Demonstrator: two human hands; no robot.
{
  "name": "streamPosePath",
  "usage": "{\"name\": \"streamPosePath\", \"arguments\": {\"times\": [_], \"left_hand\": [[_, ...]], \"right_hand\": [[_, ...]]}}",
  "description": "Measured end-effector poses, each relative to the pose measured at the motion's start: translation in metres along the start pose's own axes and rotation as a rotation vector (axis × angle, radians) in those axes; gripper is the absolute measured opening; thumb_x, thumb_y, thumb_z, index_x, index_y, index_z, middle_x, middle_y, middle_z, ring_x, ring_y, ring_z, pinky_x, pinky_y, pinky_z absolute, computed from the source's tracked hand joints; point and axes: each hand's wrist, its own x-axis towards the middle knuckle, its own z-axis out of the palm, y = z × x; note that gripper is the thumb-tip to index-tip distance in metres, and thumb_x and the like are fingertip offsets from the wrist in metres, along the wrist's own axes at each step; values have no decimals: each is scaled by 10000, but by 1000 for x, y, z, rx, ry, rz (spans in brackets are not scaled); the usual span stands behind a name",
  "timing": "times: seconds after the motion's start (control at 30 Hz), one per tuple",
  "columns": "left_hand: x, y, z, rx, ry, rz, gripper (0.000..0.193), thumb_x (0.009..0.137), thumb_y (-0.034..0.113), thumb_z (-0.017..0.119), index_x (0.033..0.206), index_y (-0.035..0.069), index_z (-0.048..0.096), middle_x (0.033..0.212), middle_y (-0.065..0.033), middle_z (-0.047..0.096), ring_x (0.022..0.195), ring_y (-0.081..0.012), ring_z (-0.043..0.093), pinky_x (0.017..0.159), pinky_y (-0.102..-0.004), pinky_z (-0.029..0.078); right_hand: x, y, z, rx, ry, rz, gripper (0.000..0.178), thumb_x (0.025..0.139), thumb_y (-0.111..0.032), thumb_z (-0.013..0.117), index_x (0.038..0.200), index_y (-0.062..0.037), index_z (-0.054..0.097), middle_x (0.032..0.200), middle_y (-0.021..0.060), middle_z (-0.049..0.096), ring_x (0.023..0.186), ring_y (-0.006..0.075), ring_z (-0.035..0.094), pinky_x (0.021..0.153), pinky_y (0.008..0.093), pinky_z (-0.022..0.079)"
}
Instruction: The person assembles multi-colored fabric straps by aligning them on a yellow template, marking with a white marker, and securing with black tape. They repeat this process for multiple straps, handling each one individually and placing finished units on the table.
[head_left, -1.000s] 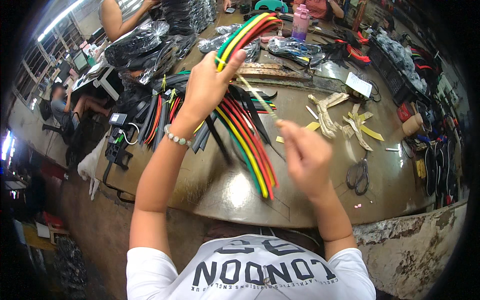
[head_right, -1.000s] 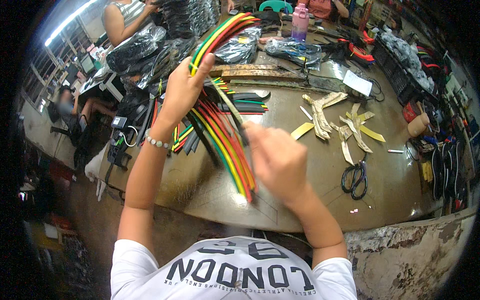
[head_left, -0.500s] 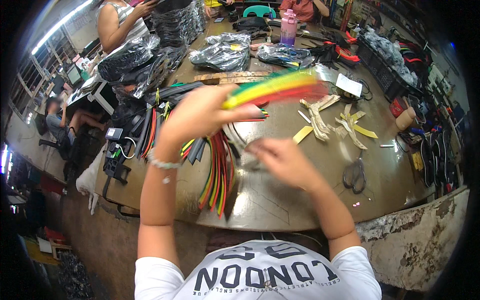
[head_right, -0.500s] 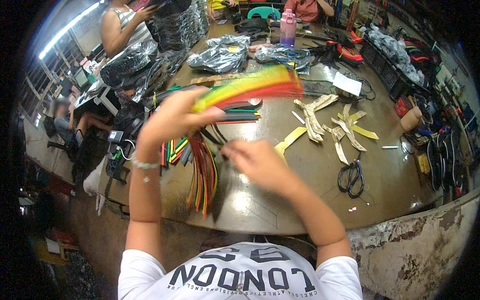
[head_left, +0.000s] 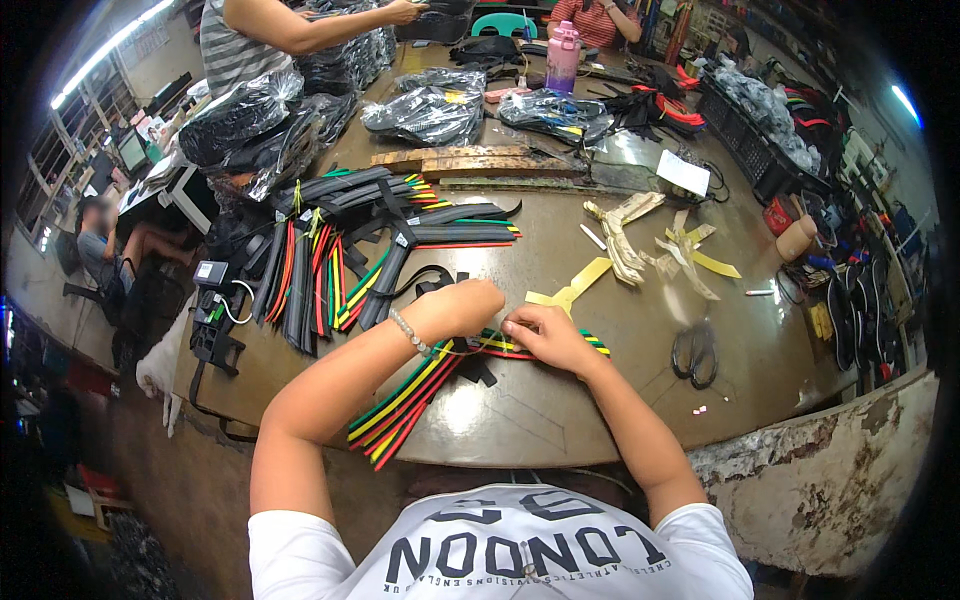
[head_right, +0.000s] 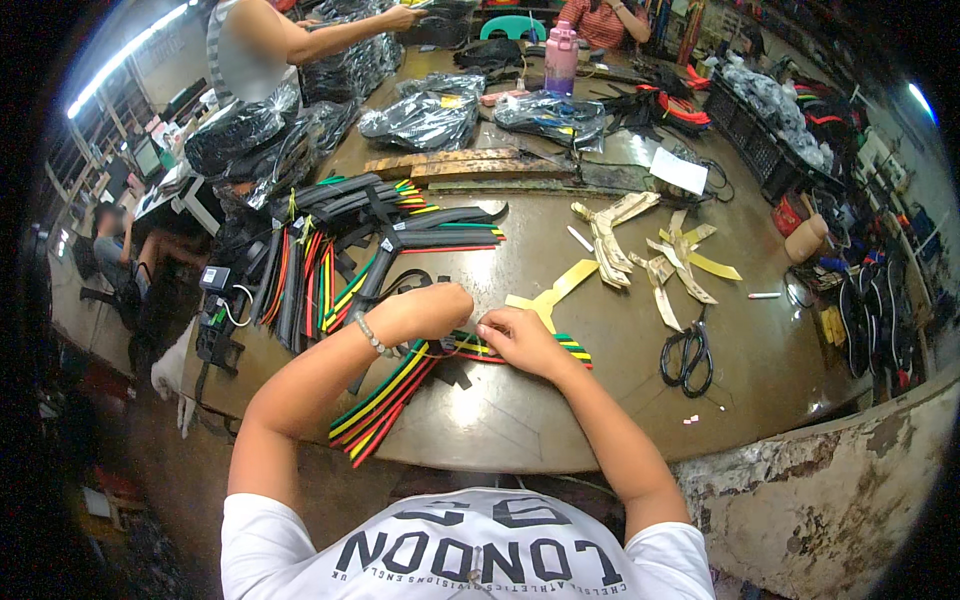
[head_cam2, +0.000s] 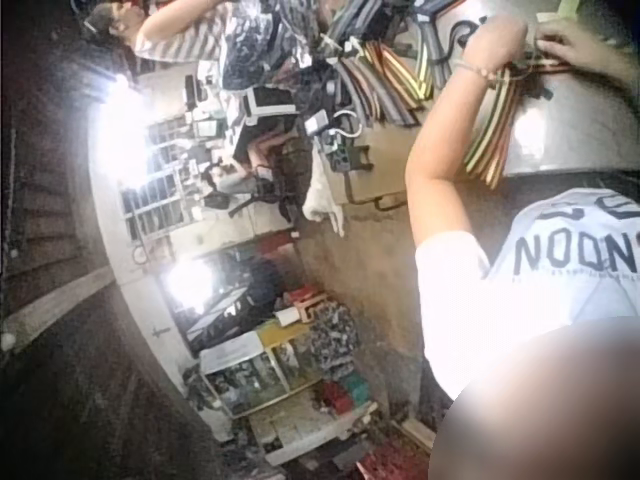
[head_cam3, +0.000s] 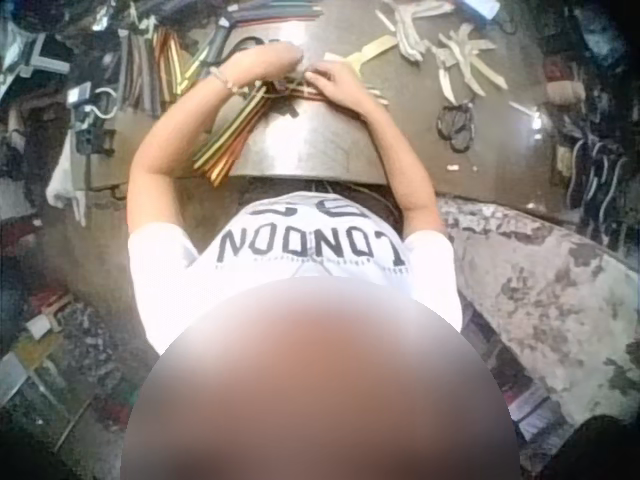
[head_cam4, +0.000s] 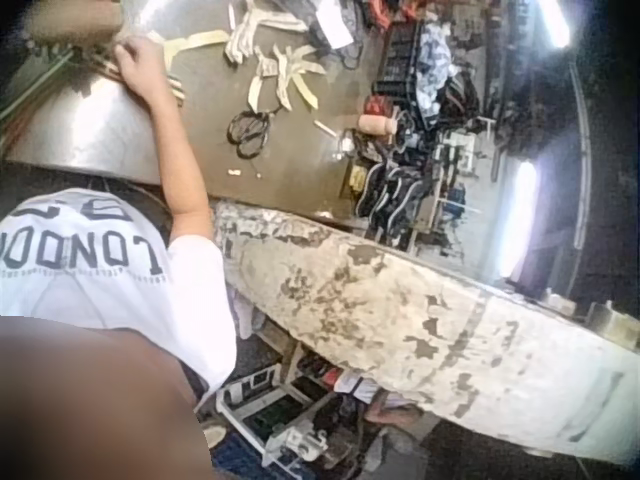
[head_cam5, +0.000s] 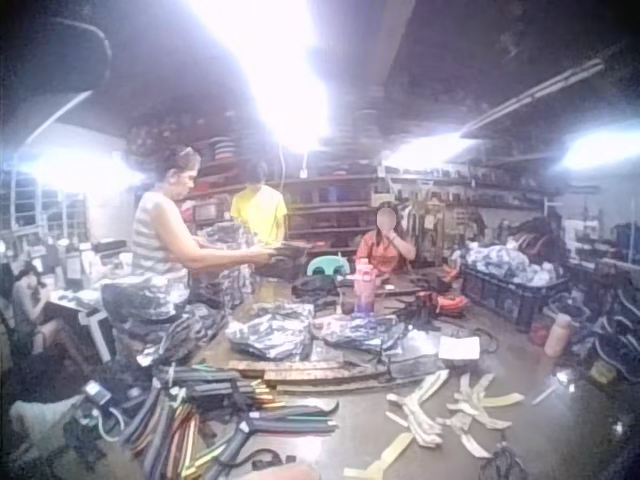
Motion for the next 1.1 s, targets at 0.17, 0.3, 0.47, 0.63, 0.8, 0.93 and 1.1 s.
{"name": "streamPosePath", "arguments": {"times": [0.17,0.3,0.47,0.63,0.8,0.93,1.1], "left_hand": [[-21,25,-5,119,48,-37,51,737,10,658,756,-28,687,799,-225,683,761,-372,695,697,-430,568],[-26,31,-1,86,193,-169,88,787,62,663,783,-17,701,779,-221,679,757,-362,699,684,-429,573],[-29,34,16,-508,442,-391,173,865,154,667,897,-2,735,769,-206,678,693,-302,691,633,-398,537],[-47,46,44,-1204,599,-479,251,920,201,677,981,-42,697,795,-73,693,653,-76,597,590,-258,496],[-53,46,45,-1239,575,-436,238,908,160,691,1042,-37,688,854,-101,698,706,-97,616,618,-253,498],[-53,52,39,-636,682,-343,176,900,108,649,997,-39,663,819,-137,642,738,-246,633,662,-349,511],[-45,78,50,-99,770,-379,183,873,15,600,1052,-19,610,844,-157,569,821,-341,589,752,-424,491]], "right_hand": [[-2,5,14,122,92,10,160,920,-116,628,937,39,667,813,108,666,713,141,651,640,288,530],[-3,8,21,159,150,-58,197,927,-145,667,907,51,674,851,59,662,748,99,625,661,246,534],[2,13,22,313,93,30,179,953,-148,640,980,28,649,958,59,662,785,114,636,726,250,551],[10,16,6,638,-128,-14,221,999,-225,577,1033,-11,620,1185,96,601,924,122,623,716,267,566],[14,13,8,540,-171,-20,248,1016,-267,545,1011,-24,592,938,46,623,750,86,591,632,247,542],[20,12,14,597,-130,38,215,1020,-252,544,1014,-41,582,777,-5,591,632,55,539,576,226,503],[25,11,27,459,82,135,184,972,-190,615,929,-11,609,715,7,622,602,55,563,546,221,476]]}}
